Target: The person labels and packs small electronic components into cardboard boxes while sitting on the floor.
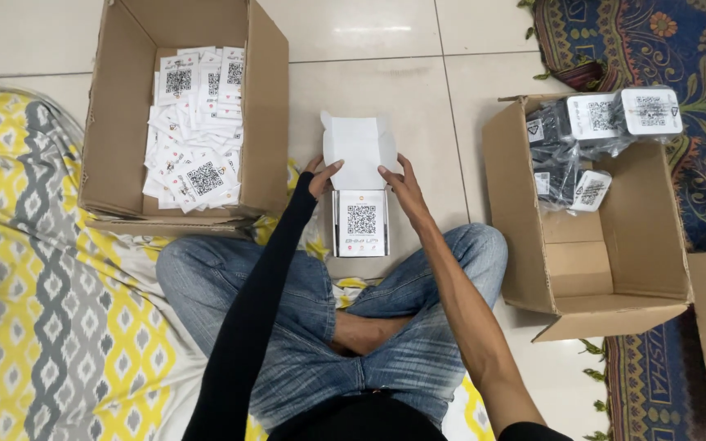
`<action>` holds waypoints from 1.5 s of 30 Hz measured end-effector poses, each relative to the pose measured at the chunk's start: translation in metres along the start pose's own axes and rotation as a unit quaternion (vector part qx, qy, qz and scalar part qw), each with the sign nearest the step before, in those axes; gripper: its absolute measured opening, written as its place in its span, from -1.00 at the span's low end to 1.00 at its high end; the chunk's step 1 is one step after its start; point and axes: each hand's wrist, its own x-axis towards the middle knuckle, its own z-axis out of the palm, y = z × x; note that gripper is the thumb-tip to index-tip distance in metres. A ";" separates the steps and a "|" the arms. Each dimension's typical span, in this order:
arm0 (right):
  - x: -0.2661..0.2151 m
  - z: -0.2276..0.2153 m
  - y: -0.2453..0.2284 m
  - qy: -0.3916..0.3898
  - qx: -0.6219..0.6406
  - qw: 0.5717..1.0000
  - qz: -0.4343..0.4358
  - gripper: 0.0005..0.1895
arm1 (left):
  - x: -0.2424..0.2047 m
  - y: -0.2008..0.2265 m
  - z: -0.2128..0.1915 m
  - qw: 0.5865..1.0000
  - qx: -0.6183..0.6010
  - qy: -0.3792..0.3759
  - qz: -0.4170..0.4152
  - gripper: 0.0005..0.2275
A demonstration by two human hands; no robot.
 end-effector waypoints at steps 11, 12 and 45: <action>-0.112 0.005 -0.062 0.015 -0.217 0.953 -0.211 -0.20 | -0.130 0.016 0.022 0.913 0.278 -0.030 0.296 -0.29; -0.115 0.007 -0.059 0.025 -0.217 0.945 -0.242 -0.21 | -0.131 0.011 0.023 0.900 0.268 -0.020 0.343 -0.25; -0.098 -0.022 -0.035 -0.091 -0.383 0.876 -0.278 -0.05 | -0.131 0.010 0.000 0.724 0.528 -0.058 0.440 0.01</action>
